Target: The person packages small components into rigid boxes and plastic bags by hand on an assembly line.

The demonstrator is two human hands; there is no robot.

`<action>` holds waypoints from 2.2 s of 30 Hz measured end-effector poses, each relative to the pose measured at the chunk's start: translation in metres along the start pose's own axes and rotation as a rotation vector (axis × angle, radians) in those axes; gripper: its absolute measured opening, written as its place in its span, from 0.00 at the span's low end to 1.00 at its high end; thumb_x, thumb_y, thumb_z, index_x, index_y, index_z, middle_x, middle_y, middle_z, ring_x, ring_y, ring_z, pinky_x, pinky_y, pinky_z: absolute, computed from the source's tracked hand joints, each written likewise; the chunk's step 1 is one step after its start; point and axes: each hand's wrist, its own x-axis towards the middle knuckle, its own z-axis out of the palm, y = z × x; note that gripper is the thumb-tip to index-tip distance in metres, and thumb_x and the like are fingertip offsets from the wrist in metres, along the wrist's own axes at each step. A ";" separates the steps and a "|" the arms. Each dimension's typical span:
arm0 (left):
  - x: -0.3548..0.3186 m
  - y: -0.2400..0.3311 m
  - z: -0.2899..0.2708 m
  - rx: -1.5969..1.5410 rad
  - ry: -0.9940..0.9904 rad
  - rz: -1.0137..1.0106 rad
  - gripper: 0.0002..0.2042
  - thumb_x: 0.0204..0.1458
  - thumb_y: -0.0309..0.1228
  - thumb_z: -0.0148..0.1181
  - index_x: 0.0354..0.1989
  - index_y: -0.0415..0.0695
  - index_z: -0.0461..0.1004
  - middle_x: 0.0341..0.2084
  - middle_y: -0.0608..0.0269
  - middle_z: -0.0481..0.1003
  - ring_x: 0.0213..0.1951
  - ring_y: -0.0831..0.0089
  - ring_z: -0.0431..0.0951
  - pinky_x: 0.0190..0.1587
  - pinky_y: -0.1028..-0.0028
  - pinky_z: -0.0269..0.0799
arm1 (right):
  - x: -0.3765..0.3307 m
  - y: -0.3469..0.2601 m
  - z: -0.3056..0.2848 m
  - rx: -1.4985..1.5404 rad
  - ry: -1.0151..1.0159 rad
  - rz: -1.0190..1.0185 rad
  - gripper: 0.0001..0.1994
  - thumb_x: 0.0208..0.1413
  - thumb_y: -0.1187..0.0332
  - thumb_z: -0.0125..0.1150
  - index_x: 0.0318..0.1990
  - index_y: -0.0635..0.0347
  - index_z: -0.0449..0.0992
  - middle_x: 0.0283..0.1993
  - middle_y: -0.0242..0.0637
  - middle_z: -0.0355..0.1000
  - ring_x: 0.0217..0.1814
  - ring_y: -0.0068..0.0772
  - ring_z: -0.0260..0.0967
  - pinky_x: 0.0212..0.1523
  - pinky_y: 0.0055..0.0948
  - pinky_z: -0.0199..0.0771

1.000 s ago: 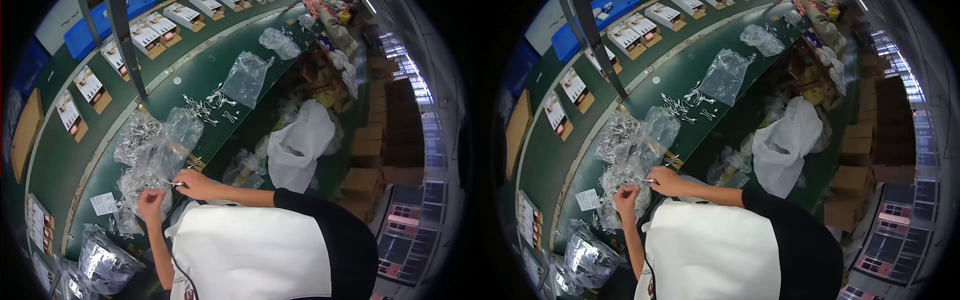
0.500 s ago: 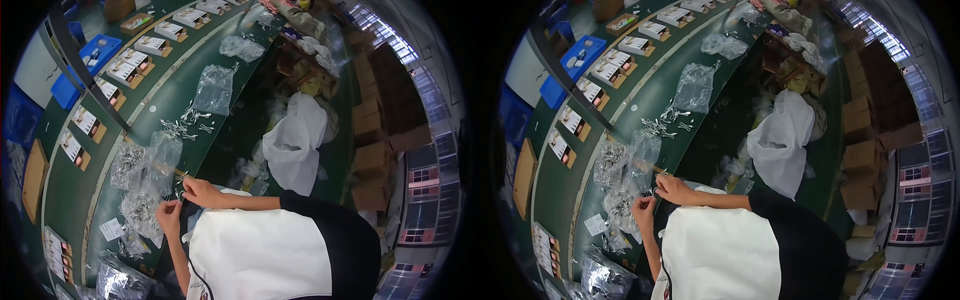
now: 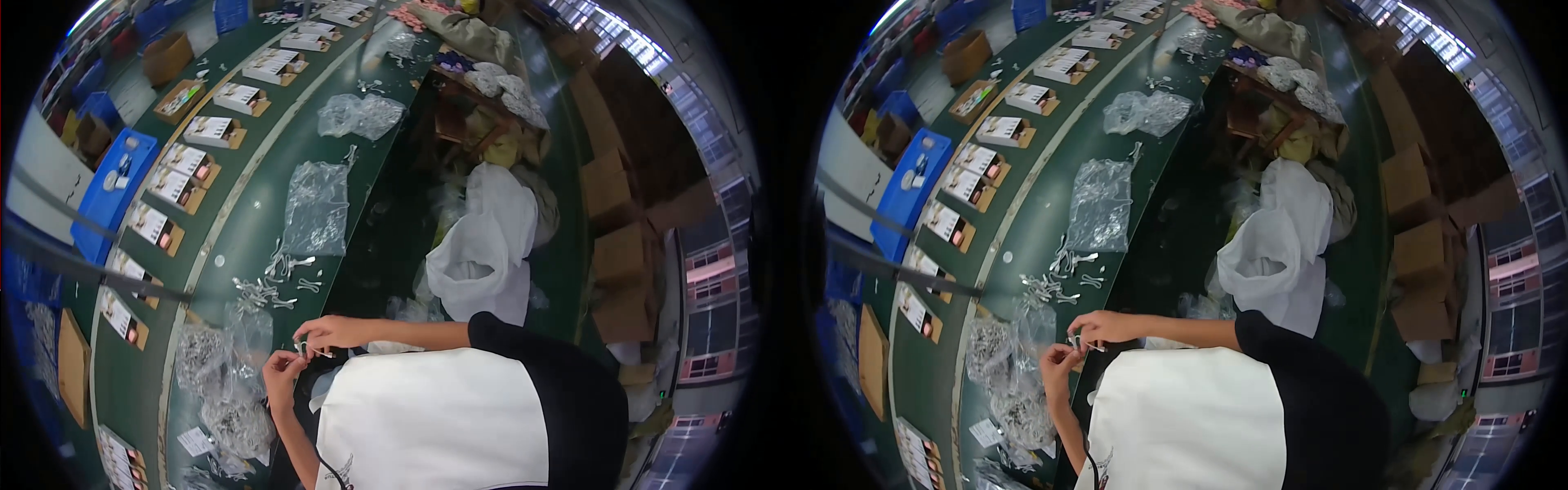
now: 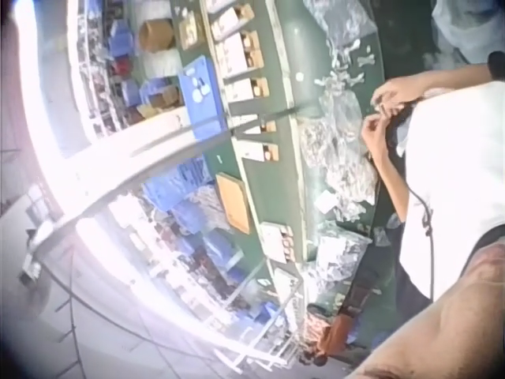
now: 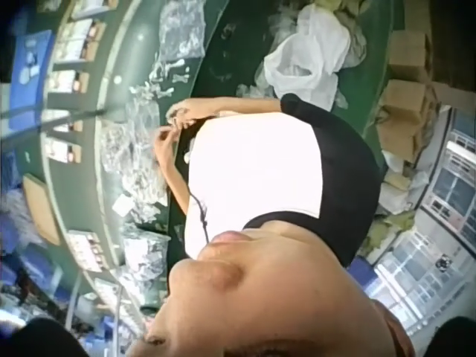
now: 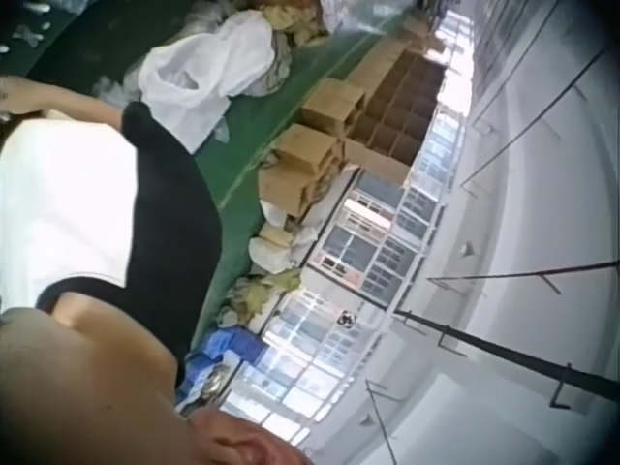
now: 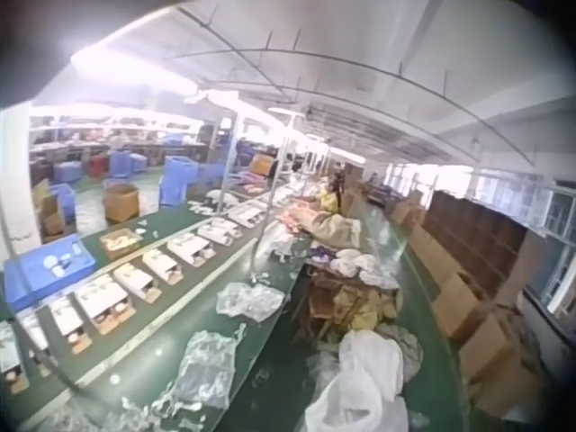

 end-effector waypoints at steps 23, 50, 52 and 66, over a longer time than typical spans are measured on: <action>0.113 0.027 0.152 -0.333 -0.379 -0.452 0.05 0.59 0.25 0.52 0.39 0.37 0.71 0.33 0.58 0.76 0.36 0.71 0.78 0.40 0.75 0.75 | -0.068 -0.041 -0.143 -0.479 0.345 -0.057 0.11 0.47 0.71 0.67 0.34 0.66 0.73 0.24 0.34 0.73 0.28 0.23 0.71 0.30 0.23 0.70; 0.203 0.078 0.201 -0.465 0.638 -0.154 0.07 0.56 0.25 0.57 0.41 0.38 0.71 0.34 0.59 0.77 0.34 0.70 0.79 0.39 0.73 0.77 | 0.041 0.017 -0.567 -1.006 1.337 0.133 0.06 0.47 0.69 0.66 0.29 0.57 0.73 0.32 0.41 0.71 0.37 0.51 0.71 0.36 0.47 0.70; 0.209 0.078 0.196 -0.465 0.654 -0.122 0.07 0.56 0.26 0.57 0.41 0.40 0.71 0.34 0.60 0.77 0.37 0.71 0.79 0.41 0.73 0.77 | 0.050 0.023 -0.574 -0.983 1.332 0.153 0.06 0.47 0.68 0.65 0.28 0.58 0.73 0.32 0.42 0.72 0.37 0.51 0.71 0.37 0.47 0.70; 0.224 0.106 0.189 -0.499 0.732 0.019 0.10 0.56 0.26 0.57 0.44 0.36 0.70 0.38 0.55 0.78 0.38 0.71 0.80 0.41 0.77 0.75 | 0.080 -0.121 -0.285 0.098 0.093 -0.127 0.05 0.53 0.76 0.60 0.34 0.69 0.74 0.31 0.38 0.75 0.33 0.26 0.77 0.35 0.22 0.78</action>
